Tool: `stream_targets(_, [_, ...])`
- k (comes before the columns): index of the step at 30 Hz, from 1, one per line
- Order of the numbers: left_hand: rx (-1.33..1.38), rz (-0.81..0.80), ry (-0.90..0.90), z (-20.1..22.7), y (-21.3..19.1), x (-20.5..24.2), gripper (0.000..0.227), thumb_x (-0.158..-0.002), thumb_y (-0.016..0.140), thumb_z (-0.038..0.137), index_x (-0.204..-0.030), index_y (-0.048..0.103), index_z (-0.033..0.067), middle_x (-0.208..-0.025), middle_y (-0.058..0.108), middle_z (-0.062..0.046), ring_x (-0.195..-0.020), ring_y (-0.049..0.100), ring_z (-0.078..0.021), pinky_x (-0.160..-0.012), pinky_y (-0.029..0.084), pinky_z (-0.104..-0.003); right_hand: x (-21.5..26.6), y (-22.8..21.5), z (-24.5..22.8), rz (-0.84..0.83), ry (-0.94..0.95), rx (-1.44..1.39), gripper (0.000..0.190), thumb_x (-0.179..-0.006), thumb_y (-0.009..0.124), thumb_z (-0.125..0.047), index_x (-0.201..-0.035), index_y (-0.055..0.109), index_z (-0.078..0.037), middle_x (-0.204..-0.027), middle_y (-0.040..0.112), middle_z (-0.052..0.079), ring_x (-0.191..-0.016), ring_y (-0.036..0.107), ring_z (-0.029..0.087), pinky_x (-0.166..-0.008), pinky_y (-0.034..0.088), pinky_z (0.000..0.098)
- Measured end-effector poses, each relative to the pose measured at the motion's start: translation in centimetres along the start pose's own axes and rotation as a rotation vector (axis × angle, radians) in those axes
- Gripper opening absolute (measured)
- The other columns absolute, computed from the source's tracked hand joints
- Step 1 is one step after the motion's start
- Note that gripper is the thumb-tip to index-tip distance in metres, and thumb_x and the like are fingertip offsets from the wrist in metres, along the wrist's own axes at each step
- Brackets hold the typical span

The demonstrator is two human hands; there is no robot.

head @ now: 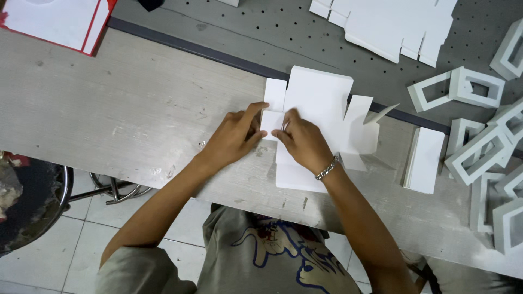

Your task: The person folds flat white cardboard pieces into rectangular boxes by hand. They fold the side flaps up, tuck the tabs into slots to secure the shape, and then place the finished boxes into a stack on the table.

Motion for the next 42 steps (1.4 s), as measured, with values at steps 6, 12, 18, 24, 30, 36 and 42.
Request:
stream_targets(6, [-0.269, 0.136, 0.108, -0.1, 1.0, 1.0, 0.032, -0.100, 0.062, 0.030, -0.130, 0.064, 0.0178, -0.098, 0.065, -0.017, -0.097, 0.067, -0.0389, -0.084, 0.052, -0.050, 0.5, -0.4, -0.6, 0.361, -0.228, 0.195, 0.041, -0.093, 0.076, -0.030, -0.119, 0.052, -0.010, -0.102, 0.058, 0.010, -0.101, 0.066, 0.037, -0.083, 0.056, 0.0435])
stream_targets(12, [-0.482, 0.138, 0.316, 2.0, 3.8, 3.4, 0.023, -0.092, 0.071, 0.010, -0.114, 0.075, 0.0038, -0.122, 0.070, -0.022, -0.116, 0.067, -0.0348, -0.102, 0.053, -0.043, 3.7, 1.9, -2.8, 0.364, -0.512, 0.258, 0.024, -0.097, 0.063, 0.000, -0.120, 0.068, 0.004, -0.127, 0.067, 0.024, -0.129, 0.058, 0.044, -0.106, 0.052, 0.0521])
stream_targets(18, [-0.386, -0.057, 0.202, 4.5, 2.2, 4.0, 0.076, -0.097, 0.064, 0.047, -0.148, 0.046, -0.0070, -0.157, 0.042, -0.025, -0.146, 0.040, -0.0336, -0.124, 0.026, -0.044, 4.7, 4.7, -2.4, 0.194, -0.427, 0.387, 0.056, -0.105, 0.053, -0.016, -0.151, 0.037, 0.012, -0.158, 0.036, 0.035, -0.148, 0.030, 0.049, -0.120, 0.026, 0.0583])
stream_targets(24, [0.210, 0.229, -0.019, 2.1, -2.6, 1.6, 0.055, -0.098, 0.067, 0.021, -0.145, 0.050, -0.0020, -0.147, 0.049, -0.029, -0.139, 0.045, -0.0468, -0.115, 0.039, -0.057, 4.4, -0.7, -1.2, 0.465, -0.157, -0.279, 0.086, -0.080, 0.088, -0.018, -0.147, 0.039, 0.003, -0.146, 0.041, 0.029, -0.132, 0.052, 0.047, -0.112, 0.045, 0.0474])
stream_targets(30, [0.664, 0.087, -0.382, -6.0, 0.1, -2.9, 0.071, -0.089, 0.081, 0.024, -0.147, 0.047, 0.0025, -0.116, 0.068, -0.019, -0.091, 0.072, -0.0266, -0.077, 0.065, -0.040, 3.7, 1.7, -0.7, 0.186, -0.166, -0.440, 0.074, -0.090, 0.071, -0.008, -0.156, 0.037, -0.013, -0.102, 0.073, 0.008, -0.100, 0.070, 0.028, -0.096, 0.051, 0.0407])
stream_targets(36, [0.981, 0.316, -0.507, -5.5, -1.2, -0.7, 0.053, -0.081, 0.085, 0.011, -0.126, 0.062, -0.0035, -0.100, 0.066, -0.017, -0.076, 0.074, -0.0252, -0.064, 0.071, -0.035, 6.8, -4.5, -0.5, 0.523, -0.587, -0.088, 0.065, -0.073, 0.066, 0.012, -0.137, 0.062, -0.002, -0.115, 0.070, 0.020, -0.108, 0.065, 0.043, -0.095, 0.049, 0.0543])
stream_targets(42, [1.304, 0.681, -0.790, 6.5, 0.0, 4.0, 0.037, -0.087, 0.071, 0.003, -0.117, 0.049, -0.0036, -0.097, 0.047, -0.008, -0.071, 0.061, -0.0201, -0.048, 0.057, -0.027, 13.9, -3.7, -4.4, 0.748, -0.719, 0.198, 0.046, -0.073, 0.075, 0.002, -0.118, 0.074, -0.007, -0.118, 0.069, 0.014, -0.110, 0.064, 0.038, -0.093, 0.050, 0.0500])
Point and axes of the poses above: each hand's wrist, its own x-axis away from the middle knuckle, its own y-axis out of the palm, z = x × y, the point moved 8 cm from there along -x, towards the middle knuckle
